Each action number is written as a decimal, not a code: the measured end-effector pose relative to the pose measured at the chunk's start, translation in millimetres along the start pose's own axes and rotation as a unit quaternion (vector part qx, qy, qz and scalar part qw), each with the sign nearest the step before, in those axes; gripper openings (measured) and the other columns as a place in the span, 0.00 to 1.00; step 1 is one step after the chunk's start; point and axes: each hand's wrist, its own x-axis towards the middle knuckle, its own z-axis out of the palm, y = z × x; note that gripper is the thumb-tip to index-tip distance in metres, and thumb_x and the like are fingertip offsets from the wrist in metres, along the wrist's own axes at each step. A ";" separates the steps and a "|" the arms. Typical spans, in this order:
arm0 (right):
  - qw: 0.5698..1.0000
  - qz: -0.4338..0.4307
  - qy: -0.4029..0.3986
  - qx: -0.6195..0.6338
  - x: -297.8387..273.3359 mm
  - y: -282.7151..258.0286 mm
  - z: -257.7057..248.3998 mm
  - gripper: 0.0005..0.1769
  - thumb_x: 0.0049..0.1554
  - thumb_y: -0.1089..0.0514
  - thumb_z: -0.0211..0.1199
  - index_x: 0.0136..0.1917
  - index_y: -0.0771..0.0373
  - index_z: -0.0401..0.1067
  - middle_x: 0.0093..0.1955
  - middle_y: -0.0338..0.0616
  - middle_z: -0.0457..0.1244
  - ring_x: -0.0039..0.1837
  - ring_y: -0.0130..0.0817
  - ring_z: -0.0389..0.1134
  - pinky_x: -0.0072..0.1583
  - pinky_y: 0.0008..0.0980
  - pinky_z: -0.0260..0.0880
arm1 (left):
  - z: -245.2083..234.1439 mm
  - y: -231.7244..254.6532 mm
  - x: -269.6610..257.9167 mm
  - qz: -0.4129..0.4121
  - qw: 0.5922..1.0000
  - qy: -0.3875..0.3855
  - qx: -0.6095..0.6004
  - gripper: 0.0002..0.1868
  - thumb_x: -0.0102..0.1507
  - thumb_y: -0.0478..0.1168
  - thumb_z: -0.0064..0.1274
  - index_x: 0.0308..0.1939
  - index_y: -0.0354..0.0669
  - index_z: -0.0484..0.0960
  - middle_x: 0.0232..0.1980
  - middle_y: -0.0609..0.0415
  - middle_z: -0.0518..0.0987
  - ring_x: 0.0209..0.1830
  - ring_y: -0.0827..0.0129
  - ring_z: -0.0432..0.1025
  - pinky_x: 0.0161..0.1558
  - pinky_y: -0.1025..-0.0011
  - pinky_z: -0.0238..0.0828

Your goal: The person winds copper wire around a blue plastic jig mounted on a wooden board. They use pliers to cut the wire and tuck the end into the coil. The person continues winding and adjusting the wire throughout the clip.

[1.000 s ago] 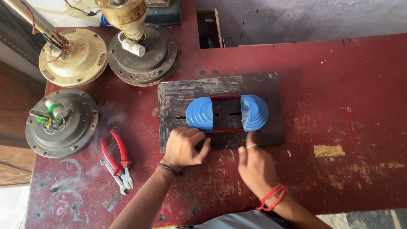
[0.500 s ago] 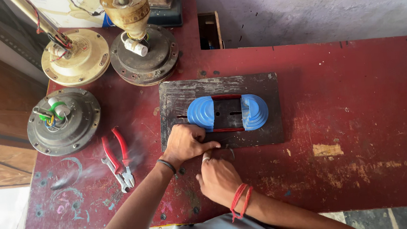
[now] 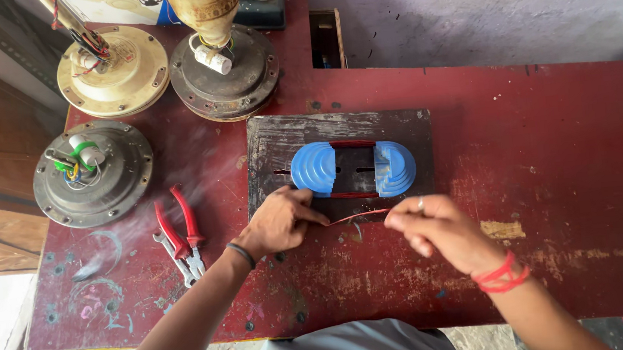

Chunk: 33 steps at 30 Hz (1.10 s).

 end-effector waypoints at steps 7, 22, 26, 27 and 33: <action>0.996 -0.023 -0.015 0.089 25.3 -15.5 -0.1 0.14 0.60 0.58 0.62 0.51 0.74 0.76 0.29 0.33 0.58 0.29 0.19 0.54 0.31 0.23 0.52 | -1.5 13.1 -2.8 -0.057 0.997 0.056 0.000 0.14 0.57 0.49 0.62 0.34 0.42 0.86 0.34 0.50 0.77 0.37 0.53 0.73 0.46 0.59 0.67; 0.967 -0.205 -0.033 -0.147 21.5 -107.9 -6.1 0.12 0.57 0.59 0.66 0.46 0.71 0.81 0.35 0.37 0.69 0.37 0.18 0.63 0.38 0.23 0.61 | 5.7 10.5 -2.0 -0.126 0.973 0.180 -0.075 0.13 0.61 0.47 0.63 0.32 0.41 0.89 0.30 0.50 0.80 0.27 0.57 0.76 0.31 0.62 0.72; 0.916 -0.275 0.009 -0.291 34.4 -133.2 23.5 0.10 0.55 0.58 0.68 0.43 0.68 0.82 0.33 0.41 0.72 0.36 0.21 0.65 0.37 0.26 0.65 | 9.2 6.2 -3.9 -0.155 0.968 0.184 -0.077 0.13 0.62 0.45 0.61 0.29 0.39 0.87 0.29 0.48 0.80 0.26 0.55 0.76 0.29 0.62 0.70; 0.891 -0.323 0.019 -0.319 42.3 -138.9 28.6 0.09 0.56 0.58 0.68 0.44 0.67 0.82 0.34 0.42 0.71 0.35 0.22 0.66 0.38 0.26 0.65 | 11.0 6.1 -4.2 -0.155 0.967 0.190 -0.074 0.14 0.64 0.44 0.60 0.28 0.38 0.86 0.29 0.48 0.80 0.27 0.54 0.76 0.30 0.61 0.70; 0.811 -0.395 0.094 -0.420 95.5 -151.5 36.4 0.09 0.58 0.57 0.68 0.48 0.64 0.82 0.34 0.51 0.69 0.32 0.34 0.69 0.38 0.32 0.65 | 13.0 9.5 -4.3 -0.142 0.961 0.239 0.015 0.16 0.63 0.46 0.58 0.25 0.41 0.86 0.27 0.49 0.80 0.27 0.53 0.76 0.31 0.60 0.70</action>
